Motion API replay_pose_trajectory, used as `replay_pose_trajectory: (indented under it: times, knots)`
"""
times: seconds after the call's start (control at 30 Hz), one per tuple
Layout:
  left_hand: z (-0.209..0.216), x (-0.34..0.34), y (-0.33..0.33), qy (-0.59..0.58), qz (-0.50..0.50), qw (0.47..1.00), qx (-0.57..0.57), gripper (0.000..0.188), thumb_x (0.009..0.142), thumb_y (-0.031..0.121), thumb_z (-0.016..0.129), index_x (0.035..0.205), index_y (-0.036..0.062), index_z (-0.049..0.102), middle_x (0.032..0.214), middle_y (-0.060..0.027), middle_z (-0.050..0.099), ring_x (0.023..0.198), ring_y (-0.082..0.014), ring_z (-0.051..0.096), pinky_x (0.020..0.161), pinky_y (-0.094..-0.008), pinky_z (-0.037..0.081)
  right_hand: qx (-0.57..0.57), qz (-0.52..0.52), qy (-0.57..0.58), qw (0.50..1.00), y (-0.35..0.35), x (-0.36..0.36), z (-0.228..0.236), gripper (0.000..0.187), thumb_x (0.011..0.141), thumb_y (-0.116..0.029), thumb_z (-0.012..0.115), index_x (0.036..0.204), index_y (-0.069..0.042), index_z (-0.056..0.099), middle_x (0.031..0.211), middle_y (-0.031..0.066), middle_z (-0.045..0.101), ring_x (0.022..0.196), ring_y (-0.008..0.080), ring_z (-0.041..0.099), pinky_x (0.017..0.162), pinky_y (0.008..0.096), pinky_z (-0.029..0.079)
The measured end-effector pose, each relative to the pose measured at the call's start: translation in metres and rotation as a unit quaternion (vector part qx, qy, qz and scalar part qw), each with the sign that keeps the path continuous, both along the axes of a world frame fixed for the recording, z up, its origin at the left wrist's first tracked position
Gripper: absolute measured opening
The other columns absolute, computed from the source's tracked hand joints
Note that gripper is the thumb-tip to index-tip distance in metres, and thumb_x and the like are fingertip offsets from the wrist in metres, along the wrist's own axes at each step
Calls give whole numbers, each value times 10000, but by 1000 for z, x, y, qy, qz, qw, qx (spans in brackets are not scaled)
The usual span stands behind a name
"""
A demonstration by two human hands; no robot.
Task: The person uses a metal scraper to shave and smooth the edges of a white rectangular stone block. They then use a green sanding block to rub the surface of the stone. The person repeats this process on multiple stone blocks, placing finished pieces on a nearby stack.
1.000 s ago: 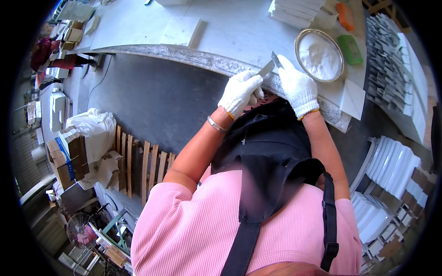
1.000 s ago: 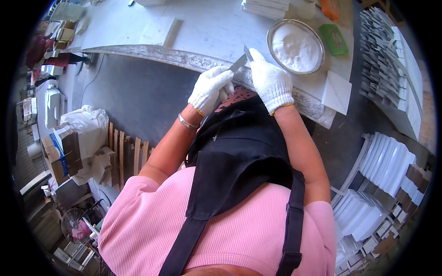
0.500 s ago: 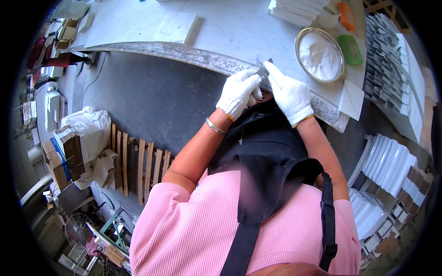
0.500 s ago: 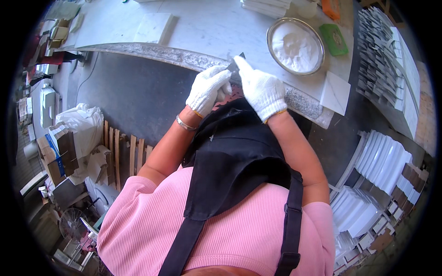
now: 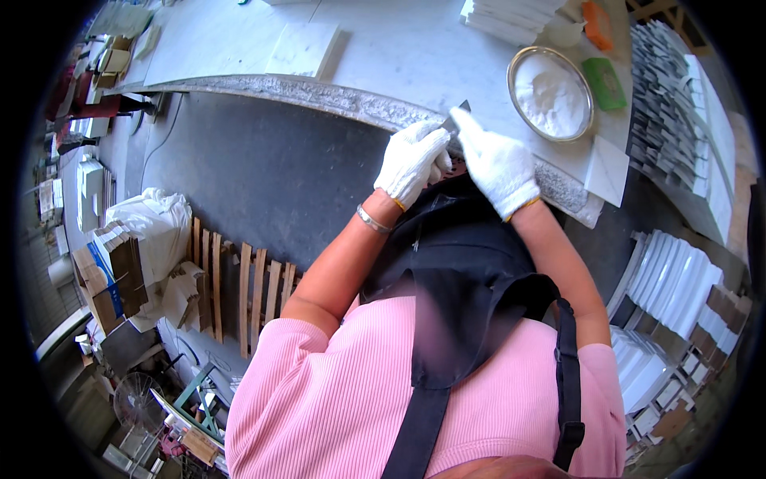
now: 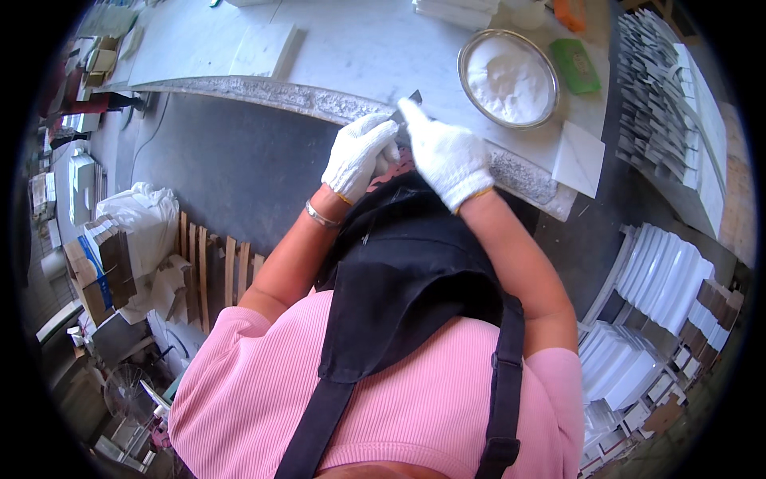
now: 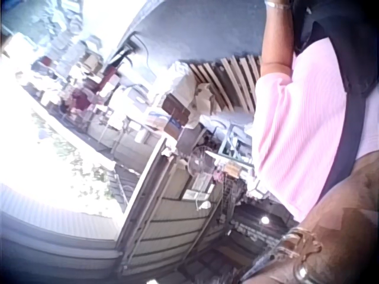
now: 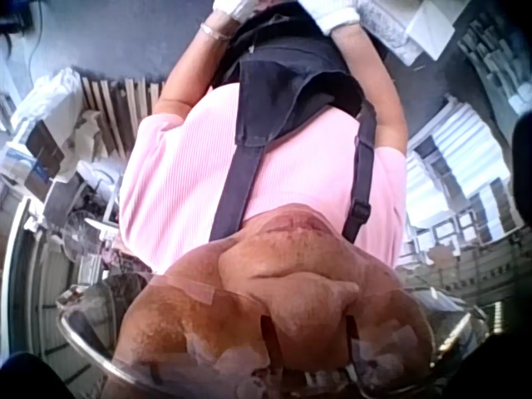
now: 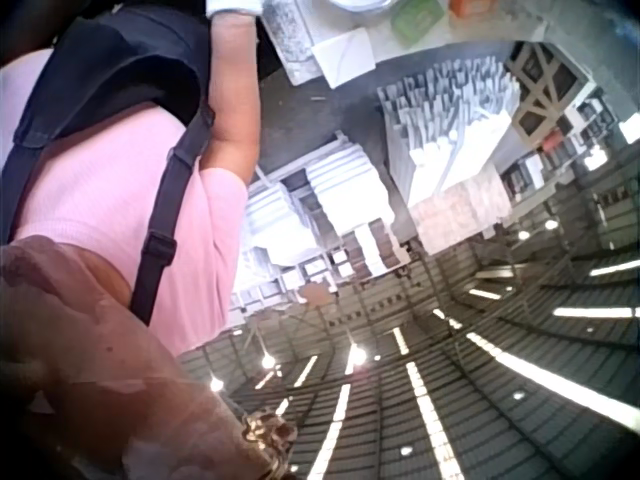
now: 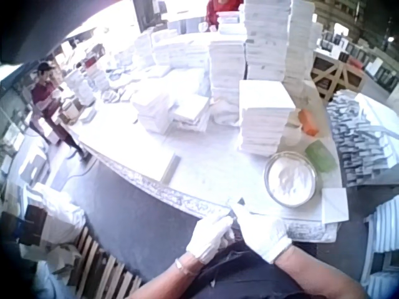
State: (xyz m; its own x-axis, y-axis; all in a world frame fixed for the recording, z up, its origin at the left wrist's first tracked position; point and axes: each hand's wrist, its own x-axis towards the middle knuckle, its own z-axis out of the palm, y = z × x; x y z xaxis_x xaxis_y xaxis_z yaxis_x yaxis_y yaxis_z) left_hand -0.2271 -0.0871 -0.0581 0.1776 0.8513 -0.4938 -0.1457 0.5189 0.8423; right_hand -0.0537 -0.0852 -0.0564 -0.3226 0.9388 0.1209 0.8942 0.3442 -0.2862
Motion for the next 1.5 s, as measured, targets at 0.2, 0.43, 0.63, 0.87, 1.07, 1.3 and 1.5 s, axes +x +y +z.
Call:
replay_pose_trajectory:
  times: [0.2,0.43,0.63,0.87,1.07,1.3,1.5]
  knots:
    - [3,1,-1,-16,10,1000,1,176,966,184,615,971,16,669,676,-25,624,495,-50,467,462,-200,351,15,-17,-1,1000,14,14,-4,389,953,-213,539,1336,-220,608,684,106,686,569,296,683,514,439,539]
    - [3,3,-2,-11,18,1000,2,187,966,176,616,1007,2,671,671,-31,628,496,-51,473,463,-202,360,-1,-43,-26,999,14,14,3,445,920,-168,549,1359,-222,596,671,108,684,580,306,686,520,448,540]
    - [0,6,-4,-12,32,999,5,209,968,174,618,1040,-15,672,661,-35,624,489,-51,474,462,-202,366,8,18,-52,998,-3,1,6,437,928,-179,546,1362,-207,585,647,89,672,563,279,685,510,435,538]
    - [0,6,-3,0,23,1000,9,230,975,172,619,1091,-21,664,663,-38,624,478,-50,467,451,-198,349,28,11,-47,998,-3,4,1,433,937,-170,509,1362,-192,592,657,96,677,532,292,670,477,442,518]
    - [-4,-1,-6,-75,29,997,-13,229,974,196,623,1077,-4,669,661,-17,606,466,-45,445,438,-192,318,24,-31,-45,998,11,14,2,332,953,-213,539,1280,-207,599,656,107,673,548,302,669,508,449,534]
    - [-1,-12,-10,-41,27,999,-20,181,971,201,624,981,26,671,655,-6,596,453,-47,442,432,-197,322,34,-70,-30,997,10,18,0,173,971,-252,587,1122,-175,616,677,106,677,589,317,678,539,449,530]
    - [4,-9,-8,-30,24,999,-14,198,970,199,619,840,50,624,643,-16,590,453,-53,444,434,-202,326,97,-7,9,995,4,10,16,116,929,-251,641,1006,-165,642,870,71,664,678,269,676,576,385,533]
